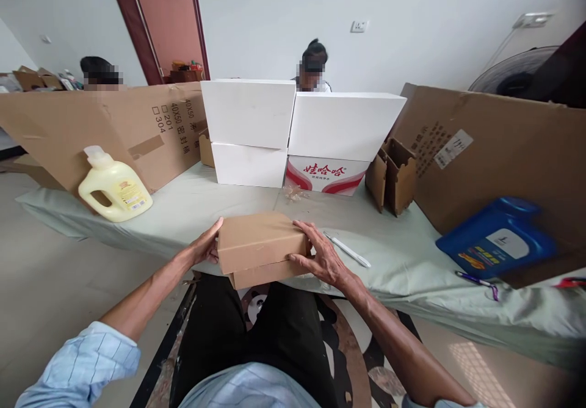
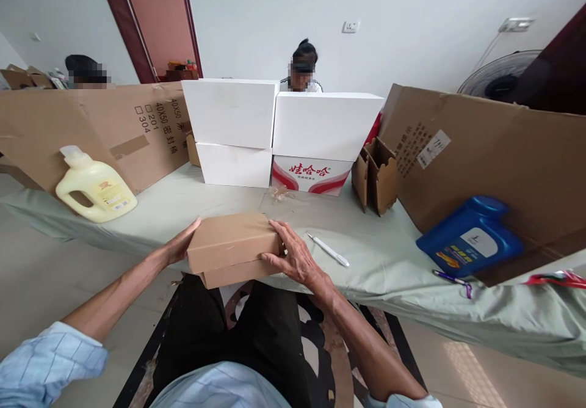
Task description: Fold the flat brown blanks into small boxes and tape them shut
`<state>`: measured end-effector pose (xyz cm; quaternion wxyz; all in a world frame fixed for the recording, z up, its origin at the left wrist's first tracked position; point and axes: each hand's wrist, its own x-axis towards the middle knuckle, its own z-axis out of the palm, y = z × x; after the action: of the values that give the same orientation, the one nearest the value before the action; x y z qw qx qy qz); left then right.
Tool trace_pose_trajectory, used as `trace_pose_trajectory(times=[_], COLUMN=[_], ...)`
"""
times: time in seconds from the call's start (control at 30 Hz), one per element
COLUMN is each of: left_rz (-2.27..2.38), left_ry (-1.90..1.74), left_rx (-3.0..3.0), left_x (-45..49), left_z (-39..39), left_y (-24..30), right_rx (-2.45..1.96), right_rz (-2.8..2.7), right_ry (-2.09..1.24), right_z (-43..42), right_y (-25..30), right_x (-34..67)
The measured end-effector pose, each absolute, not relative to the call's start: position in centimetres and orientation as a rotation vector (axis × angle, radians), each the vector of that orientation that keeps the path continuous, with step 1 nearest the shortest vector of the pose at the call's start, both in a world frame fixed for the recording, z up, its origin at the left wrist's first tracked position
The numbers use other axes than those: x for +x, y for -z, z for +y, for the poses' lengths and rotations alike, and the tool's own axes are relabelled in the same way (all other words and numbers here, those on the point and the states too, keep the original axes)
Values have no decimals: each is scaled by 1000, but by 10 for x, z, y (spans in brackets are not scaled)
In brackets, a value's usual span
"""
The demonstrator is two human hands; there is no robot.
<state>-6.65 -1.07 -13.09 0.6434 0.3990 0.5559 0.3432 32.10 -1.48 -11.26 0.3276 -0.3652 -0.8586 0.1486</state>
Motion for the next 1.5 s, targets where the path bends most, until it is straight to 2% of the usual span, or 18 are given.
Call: trace_pose_trajectory(times=[0.13,0.27,0.47,0.6,0.93,1.23,1.37,1.5], left_rz=[1384,1420,1169,1242,1225,1193,1366,1294], left_ry=[-825,-1039,-1172,-1228,-1608,-1348,-1409,-1460], left_rx=[953,1078,1560,1868,1991,2072,2134,2130], left_x=[-67,-64,-74,-82,-56,-79,-75,-70], left_z=[-11,-26,-48,-33,-8,1,-13,-25], left_y=[143,142,129,121,111,111,94,90], right_rx=[-979,-1011,-1078,-1129,-1147,-1104,-1087,-1098], right_rz=[-2172,-2119,-2026,-1996,-2017,-1930,-1938,-1959], right_ry=[-450,-497,-520,-594,-704,-771,-790,-850], right_z=[-5,11,41,56,54,75,85,88], right_y=[101,97,89,77,58,45,36,37], right_x=[310,297,284,278,275,261,262,261])
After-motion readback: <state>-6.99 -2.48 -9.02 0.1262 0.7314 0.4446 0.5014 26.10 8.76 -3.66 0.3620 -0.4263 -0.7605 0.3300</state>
